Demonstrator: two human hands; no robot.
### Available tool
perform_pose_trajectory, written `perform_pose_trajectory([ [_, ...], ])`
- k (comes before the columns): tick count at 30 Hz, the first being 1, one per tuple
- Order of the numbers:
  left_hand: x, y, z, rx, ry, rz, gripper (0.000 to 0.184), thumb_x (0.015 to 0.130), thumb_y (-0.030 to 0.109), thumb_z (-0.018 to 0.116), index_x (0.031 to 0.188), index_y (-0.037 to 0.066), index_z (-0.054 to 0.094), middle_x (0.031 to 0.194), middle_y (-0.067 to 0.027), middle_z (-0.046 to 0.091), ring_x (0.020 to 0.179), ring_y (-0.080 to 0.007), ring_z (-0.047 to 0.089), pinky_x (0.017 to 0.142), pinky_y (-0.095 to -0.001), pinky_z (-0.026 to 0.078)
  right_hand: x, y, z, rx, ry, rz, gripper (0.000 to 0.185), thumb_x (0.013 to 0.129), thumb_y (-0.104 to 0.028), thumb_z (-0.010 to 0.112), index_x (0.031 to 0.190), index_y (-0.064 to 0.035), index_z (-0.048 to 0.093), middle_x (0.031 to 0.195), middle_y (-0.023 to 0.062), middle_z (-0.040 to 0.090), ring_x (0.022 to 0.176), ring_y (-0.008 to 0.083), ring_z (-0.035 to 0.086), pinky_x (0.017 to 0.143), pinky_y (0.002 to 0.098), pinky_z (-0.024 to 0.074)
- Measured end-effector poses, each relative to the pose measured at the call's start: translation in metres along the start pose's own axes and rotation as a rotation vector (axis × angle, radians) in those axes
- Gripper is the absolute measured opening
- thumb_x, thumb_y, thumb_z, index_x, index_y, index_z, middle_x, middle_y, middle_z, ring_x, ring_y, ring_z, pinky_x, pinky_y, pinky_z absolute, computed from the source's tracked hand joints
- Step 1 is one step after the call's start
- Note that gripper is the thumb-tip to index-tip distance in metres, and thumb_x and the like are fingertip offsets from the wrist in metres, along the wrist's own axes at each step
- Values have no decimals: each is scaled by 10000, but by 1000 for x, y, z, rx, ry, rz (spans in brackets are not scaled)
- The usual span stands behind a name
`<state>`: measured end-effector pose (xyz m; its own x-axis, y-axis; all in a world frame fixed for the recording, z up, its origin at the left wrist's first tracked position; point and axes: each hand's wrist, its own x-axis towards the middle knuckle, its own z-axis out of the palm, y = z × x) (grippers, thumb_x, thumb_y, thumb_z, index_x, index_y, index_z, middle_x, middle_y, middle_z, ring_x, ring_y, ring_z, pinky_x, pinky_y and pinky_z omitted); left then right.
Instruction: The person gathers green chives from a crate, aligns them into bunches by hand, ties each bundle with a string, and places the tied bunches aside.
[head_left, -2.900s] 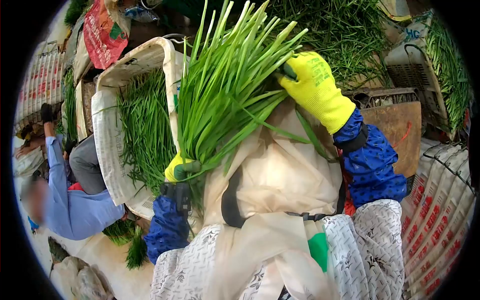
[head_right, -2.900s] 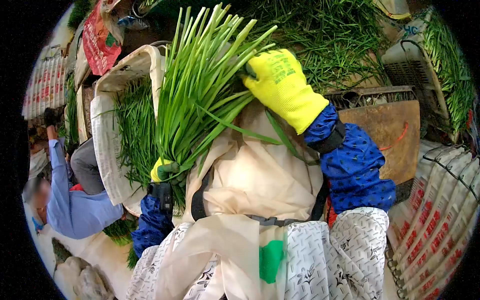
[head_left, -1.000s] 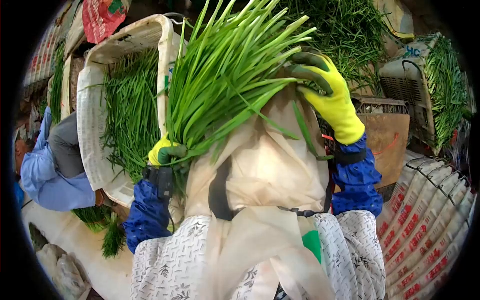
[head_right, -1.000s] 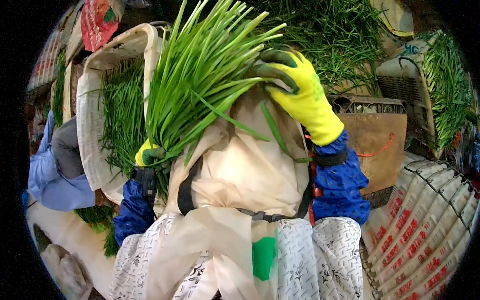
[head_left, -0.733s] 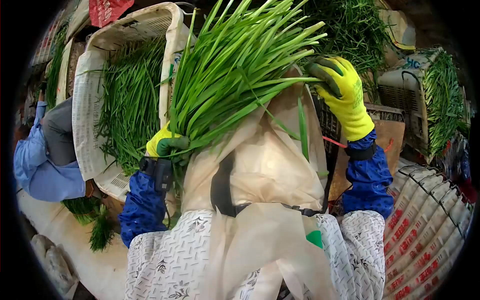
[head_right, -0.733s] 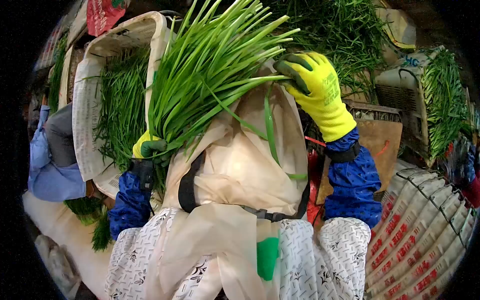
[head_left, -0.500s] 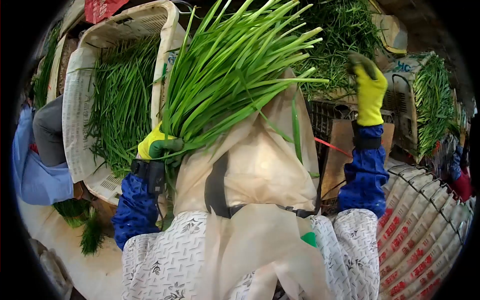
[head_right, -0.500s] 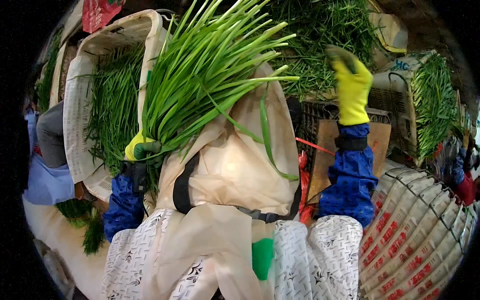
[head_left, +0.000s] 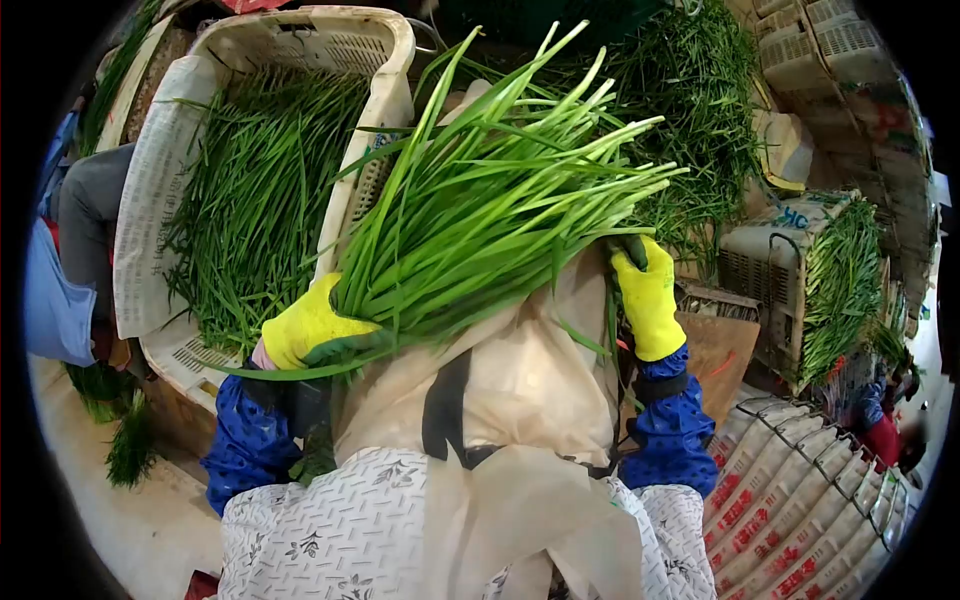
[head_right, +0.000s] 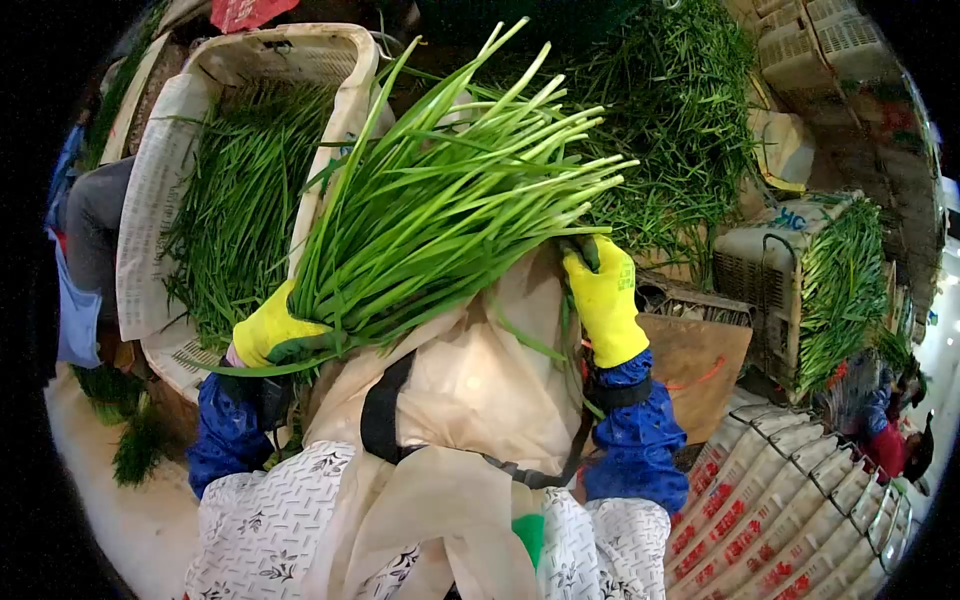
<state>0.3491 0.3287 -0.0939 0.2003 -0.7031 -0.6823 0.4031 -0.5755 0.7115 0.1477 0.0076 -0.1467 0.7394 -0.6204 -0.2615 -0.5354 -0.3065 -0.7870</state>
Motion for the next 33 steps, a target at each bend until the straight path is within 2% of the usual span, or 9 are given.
perform_pose_trajectory([
  [6,5,-14,-12,52,-106,-22,660,724,62,751,1306,-13,448,1086,-55,636,954,-127,568,880,-303,467,54,61,-30,-265,178,-184,148,815,-97,631,935,-13,651,830,165,666,726,279,639,647,361,486],
  [10,0,-7,-9,82,-94,-2,647,746,80,754,1311,-14,452,1164,-68,619,993,-122,561,904,-303,457,96,35,-100,-1100,350,4,409,840,-322,656,1125,-30,618,1102,161,636,1003,292,620,831,408,500],
  [14,2,-1,-7,103,-57,5,589,754,92,751,1273,-20,496,1137,-69,636,979,-121,567,895,-299,460,123,-60,-98,81,-279,-192,479,862,-294,637,1192,50,586,1144,147,652,1018,181,607,905,294,451],
  [17,3,2,-8,159,-26,-32,526,754,92,749,1225,-18,543,1110,-70,647,964,-124,571,878,-298,464,146,-74,-53,-389,-641,-100,401,860,-166,618,1208,31,582,1112,111,654,934,150,605,819,266,474],
  [21,-1,2,-9,192,-39,-55,490,743,81,747,1191,-14,573,1075,-66,659,933,-123,578,851,-300,471,171,-2,-45,-107,-159,-145,403,830,-193,670,1159,33,608,1022,86,685,904,142,620,804,271,481],
  [25,-3,7,-5,181,6,81,398,749,114,717,1106,-22,604,932,-62,671,792,-109,579,741,-291,488,140,-9,-88,-831,449,-248,407,816,-315,672,1093,-17,648,986,165,678,977,313,633,852,374,488],
  [29,0,24,0,209,-18,-67,375,751,130,704,1074,-35,611,886,-70,679,778,-110,587,731,-288,493,45,-85,-95,-145,-236,-84,425,775,-401,674,993,-36,687,1034,138,660,986,318,606,851,399,468],
  [30,3,18,-1,253,6,6,376,756,124,704,1083,-34,609,902,-66,681,802,-109,589,747,-289,491,44,-62,-90,-605,-202,-428,451,754,-441,671,948,-36,700,967,139,655,967,315,594,875,383,442],
  [33,3,26,-2,257,-21,-29,528,742,38,733,1226,-37,535,1114,-73,658,972,-133,598,895,-296,467,42,-45,-52,-831,-176,-425,563,733,-426,684,1119,-20,630,1114,171,593,1081,351,524,941,426,395],
])
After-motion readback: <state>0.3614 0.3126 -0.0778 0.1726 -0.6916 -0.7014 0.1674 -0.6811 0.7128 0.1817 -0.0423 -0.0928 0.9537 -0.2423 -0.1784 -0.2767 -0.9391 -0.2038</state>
